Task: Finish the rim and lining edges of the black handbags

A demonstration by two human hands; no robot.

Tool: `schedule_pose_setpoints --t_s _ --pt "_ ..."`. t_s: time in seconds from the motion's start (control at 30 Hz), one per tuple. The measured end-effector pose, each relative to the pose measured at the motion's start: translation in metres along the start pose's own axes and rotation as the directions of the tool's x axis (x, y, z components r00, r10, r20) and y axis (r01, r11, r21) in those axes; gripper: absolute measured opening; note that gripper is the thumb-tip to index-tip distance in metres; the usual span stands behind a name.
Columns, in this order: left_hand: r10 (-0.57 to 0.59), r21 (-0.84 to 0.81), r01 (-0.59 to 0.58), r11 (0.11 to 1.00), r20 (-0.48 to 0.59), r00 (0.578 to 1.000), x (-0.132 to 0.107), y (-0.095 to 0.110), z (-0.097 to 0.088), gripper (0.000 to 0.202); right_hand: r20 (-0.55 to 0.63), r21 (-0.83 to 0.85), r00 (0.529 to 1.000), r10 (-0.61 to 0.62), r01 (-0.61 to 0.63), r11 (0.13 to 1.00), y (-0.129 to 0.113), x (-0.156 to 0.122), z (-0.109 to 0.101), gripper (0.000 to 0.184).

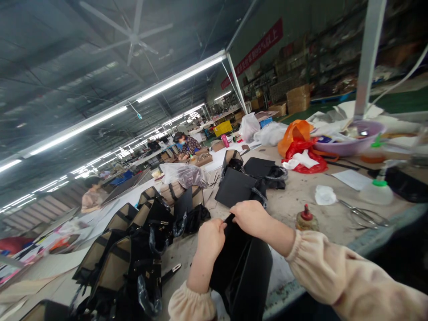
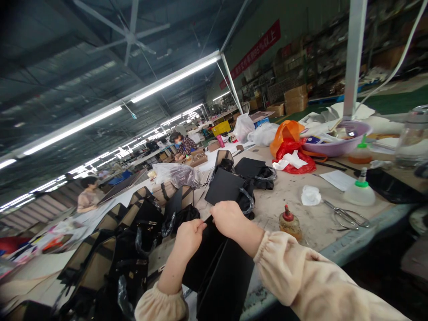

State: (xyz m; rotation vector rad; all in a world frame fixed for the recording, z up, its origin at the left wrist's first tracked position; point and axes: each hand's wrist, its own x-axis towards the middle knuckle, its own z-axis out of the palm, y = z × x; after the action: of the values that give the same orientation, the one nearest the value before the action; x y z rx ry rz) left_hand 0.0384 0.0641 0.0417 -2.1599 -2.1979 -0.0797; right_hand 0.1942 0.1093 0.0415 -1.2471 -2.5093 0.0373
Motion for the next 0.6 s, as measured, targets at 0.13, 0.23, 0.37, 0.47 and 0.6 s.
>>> schedule_pose_setpoints --t_s 0.13,0.23,0.37,0.47,0.6 --pt "0.0 -0.01 0.0 1.0 0.019 1.0 -0.002 0.0002 -0.0019 0.027 -0.022 0.014 0.999 0.025 -0.025 1.0 -0.0006 0.0005 0.0014 0.014" --pt "0.013 -0.014 -0.013 1.0 0.009 1.0 -0.0026 0.0001 -0.0016 0.027 -0.024 0.019 0.998 0.054 -0.054 0.998 -0.0022 0.0006 0.0015 0.015" --pt "0.015 -0.015 -0.015 1.0 -0.004 1.0 -0.0033 0.0004 0.0004 0.027 -0.021 0.035 0.996 0.085 -0.084 0.996 -0.0044 0.0013 0.0007 0.016" --pt "0.002 0.004 -0.002 1.0 0.0 1.0 -0.0041 0.0027 -0.0005 0.027 -0.019 0.05 0.995 0.1 -0.099 0.994 -0.0057 0.002 0.0005 0.016" --pt "-0.014 0.045 0.012 0.999 0.025 1.0 -0.0048 0.0074 -0.0056 0.027 -0.033 0.052 0.994 0.1 -0.099 0.994 -0.0066 0.0019 0.0027 0.016"
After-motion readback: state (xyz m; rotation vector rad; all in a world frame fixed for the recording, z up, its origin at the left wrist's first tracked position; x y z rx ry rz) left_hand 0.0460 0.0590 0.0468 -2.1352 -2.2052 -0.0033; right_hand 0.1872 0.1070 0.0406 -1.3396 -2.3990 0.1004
